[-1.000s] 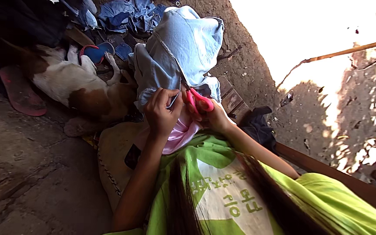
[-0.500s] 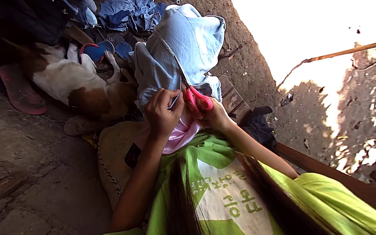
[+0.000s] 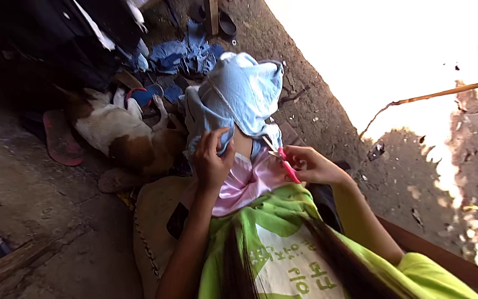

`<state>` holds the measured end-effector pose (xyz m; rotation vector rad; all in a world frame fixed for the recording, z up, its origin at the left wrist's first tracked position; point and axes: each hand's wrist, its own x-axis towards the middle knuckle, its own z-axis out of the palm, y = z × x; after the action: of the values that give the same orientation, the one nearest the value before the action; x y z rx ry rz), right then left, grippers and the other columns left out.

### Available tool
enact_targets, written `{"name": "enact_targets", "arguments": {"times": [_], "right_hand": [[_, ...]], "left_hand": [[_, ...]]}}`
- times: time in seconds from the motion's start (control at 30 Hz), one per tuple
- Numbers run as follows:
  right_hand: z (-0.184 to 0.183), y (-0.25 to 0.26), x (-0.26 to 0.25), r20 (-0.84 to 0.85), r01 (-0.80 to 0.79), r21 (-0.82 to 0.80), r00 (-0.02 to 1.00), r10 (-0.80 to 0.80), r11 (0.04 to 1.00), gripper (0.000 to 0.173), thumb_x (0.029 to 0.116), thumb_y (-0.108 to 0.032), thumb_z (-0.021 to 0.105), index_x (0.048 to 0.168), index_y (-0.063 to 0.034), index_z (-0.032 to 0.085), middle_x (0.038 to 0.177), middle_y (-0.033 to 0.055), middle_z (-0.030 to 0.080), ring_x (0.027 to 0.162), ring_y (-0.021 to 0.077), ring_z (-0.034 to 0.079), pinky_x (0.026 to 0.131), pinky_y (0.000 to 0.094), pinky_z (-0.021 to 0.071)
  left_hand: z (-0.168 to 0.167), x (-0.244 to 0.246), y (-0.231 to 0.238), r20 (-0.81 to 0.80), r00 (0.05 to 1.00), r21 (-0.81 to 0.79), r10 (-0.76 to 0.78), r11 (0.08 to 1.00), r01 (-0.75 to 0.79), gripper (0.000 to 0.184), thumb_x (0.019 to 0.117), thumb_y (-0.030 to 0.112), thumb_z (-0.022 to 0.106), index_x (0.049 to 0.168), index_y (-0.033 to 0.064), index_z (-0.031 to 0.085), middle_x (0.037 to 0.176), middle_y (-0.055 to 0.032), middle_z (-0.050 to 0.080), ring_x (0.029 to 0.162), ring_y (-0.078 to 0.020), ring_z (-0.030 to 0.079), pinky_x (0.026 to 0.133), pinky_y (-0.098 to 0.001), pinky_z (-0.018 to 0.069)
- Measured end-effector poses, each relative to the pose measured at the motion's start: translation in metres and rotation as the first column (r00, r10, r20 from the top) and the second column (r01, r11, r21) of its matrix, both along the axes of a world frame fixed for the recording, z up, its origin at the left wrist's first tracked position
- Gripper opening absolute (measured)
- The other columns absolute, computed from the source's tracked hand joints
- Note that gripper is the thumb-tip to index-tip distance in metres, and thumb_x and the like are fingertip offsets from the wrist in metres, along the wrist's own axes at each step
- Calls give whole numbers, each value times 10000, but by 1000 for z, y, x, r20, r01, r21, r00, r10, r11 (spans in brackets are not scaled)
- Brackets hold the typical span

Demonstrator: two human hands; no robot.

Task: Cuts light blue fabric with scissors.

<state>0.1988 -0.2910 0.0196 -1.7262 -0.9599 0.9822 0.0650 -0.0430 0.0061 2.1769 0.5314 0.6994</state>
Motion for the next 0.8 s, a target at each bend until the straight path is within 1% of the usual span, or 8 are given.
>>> {"name": "enact_targets", "arguments": {"times": [0.07,0.13,0.2,0.3,0.4,0.47,0.6,0.8], "right_hand": [[-7,5,6,241,213,38,946,-216,976,566,819,-411,739,1142,44,643,1042,93,679,927,73,600,780,243,497],[-18,25,12,418,333,97,842,-342,938,708,735,-451,781,1153,96,618,1107,242,657,1053,332,614,917,495,488],[-29,52,18,482,343,115,801,-354,932,671,670,-298,828,1148,122,614,1160,322,632,1117,492,592,970,635,457],[-37,84,12,435,343,126,824,-362,931,429,723,-2,770,1109,124,635,1091,289,668,928,406,697,806,552,577],[-46,92,-2,326,445,179,815,-480,877,434,716,46,712,1134,135,639,1020,273,694,882,379,705,788,547,572],[-54,91,-5,313,496,188,788,-530,848,457,705,46,707,1148,136,638,1012,273,701,906,387,706,808,562,564],[-70,96,-2,347,495,237,761,-549,836,484,667,-18,733,1110,153,641,1121,335,654,1084,497,633,939,629,491],[-76,103,17,258,437,257,828,-497,862,317,747,13,709,1048,106,676,946,241,709,875,373,708,800,567,557]], "left_hand": [[-2,-1,-1,-69,998,-18,11,1000,-12,362,869,201,711,1196,45,723,972,-128,632,800,-204,612,685,-346,524],[-4,-1,4,-100,995,-25,8,1000,-11,365,850,252,723,1146,39,751,1046,-180,677,892,-275,671,768,-425,571],[-8,-2,13,-89,996,-21,0,1000,-2,405,840,323,727,1130,42,758,1114,-202,660,1010,-310,652,872,-444,555],[-18,-10,34,-26,994,-96,-105,990,102,491,822,265,707,1213,-31,702,1252,-261,613,1160,-329,610,997,-437,509],[-18,-23,62,-18,964,-304,-265,920,247,522,710,-44,595,1222,-115,661,1310,-263,593,1233,-277,582,1053,-379,476],[-16,-29,74,-174,946,-311,-275,926,213,559,705,-124,635,1263,-110,638,1338,-267,599,1278,-332,568,1098,-452,452],[-23,-31,82,-496,837,-222,-232,966,135,535,828,-100,697,1352,-108,590,1445,-293,538,1396,-450,454,1207,-523,300],[-44,-4,63,-394,915,-363,92,898,-247,326,1047,31,465,1262,-170,603,1242,-327,638,1201,-352,605,1099,-428,424]]}}
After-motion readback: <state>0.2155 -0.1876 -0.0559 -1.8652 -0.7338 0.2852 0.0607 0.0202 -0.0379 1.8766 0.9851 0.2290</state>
